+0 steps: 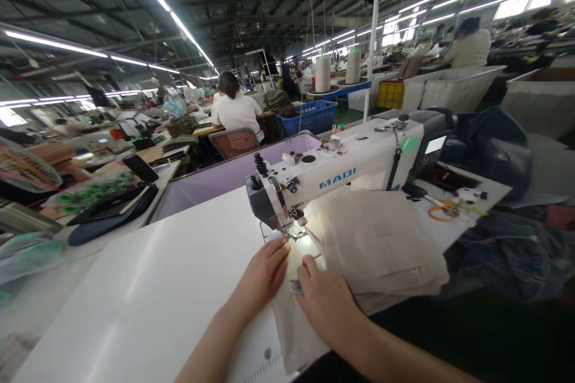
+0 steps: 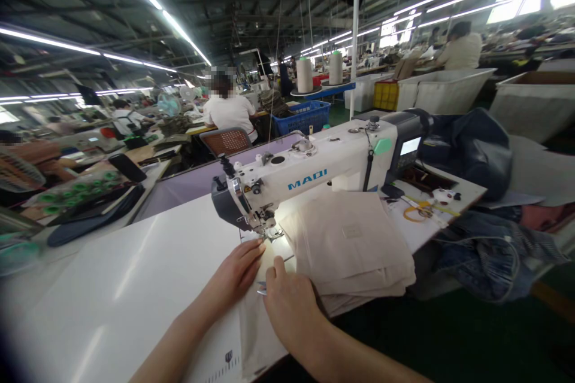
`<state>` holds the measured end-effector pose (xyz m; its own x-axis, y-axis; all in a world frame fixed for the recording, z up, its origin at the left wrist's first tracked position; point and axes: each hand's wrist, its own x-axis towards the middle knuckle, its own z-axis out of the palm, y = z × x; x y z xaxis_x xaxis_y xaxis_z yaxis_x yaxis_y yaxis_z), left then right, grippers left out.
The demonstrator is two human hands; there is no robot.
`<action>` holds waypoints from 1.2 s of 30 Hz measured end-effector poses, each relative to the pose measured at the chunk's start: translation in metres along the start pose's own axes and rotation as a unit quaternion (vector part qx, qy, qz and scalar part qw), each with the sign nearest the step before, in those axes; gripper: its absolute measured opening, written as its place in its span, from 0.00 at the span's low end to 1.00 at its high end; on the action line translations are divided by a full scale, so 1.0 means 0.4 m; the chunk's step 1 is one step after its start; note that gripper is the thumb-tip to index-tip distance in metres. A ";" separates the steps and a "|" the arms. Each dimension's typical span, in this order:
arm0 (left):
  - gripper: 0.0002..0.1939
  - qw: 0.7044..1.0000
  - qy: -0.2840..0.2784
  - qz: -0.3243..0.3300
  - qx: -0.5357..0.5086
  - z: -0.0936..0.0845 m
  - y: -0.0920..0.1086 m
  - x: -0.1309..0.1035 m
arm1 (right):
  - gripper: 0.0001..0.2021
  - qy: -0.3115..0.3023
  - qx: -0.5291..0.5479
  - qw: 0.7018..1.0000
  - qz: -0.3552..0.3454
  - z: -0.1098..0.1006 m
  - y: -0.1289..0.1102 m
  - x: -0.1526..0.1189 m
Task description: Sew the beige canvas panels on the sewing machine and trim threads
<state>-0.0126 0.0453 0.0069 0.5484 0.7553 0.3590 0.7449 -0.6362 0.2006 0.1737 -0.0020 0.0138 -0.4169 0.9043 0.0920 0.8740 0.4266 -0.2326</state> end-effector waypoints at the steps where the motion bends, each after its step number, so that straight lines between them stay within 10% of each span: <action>1: 0.17 1.000 -0.004 0.004 -0.003 -0.002 -0.002 -0.001 | 0.09 0.001 -0.001 1.000 -0.001 0.001 -0.002 -0.001; 30: 0.18 0.998 -0.050 -0.017 0.045 -0.022 -0.015 0.007 | 0.11 -0.040 0.002 0.997 -0.063 -0.027 0.018 0.009; 36: 0.21 0.996 -0.063 -0.012 0.055 -0.033 0.058 -0.020 | 0.17 -0.010 -0.001 0.996 -0.085 0.003 0.031 -0.012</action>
<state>-0.0048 0.0226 0.0208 0.5674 0.7887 0.2368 0.7920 -0.6014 0.1053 0.1861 -0.0010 0.0092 -0.5639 0.8184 0.1107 0.7906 0.5737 -0.2139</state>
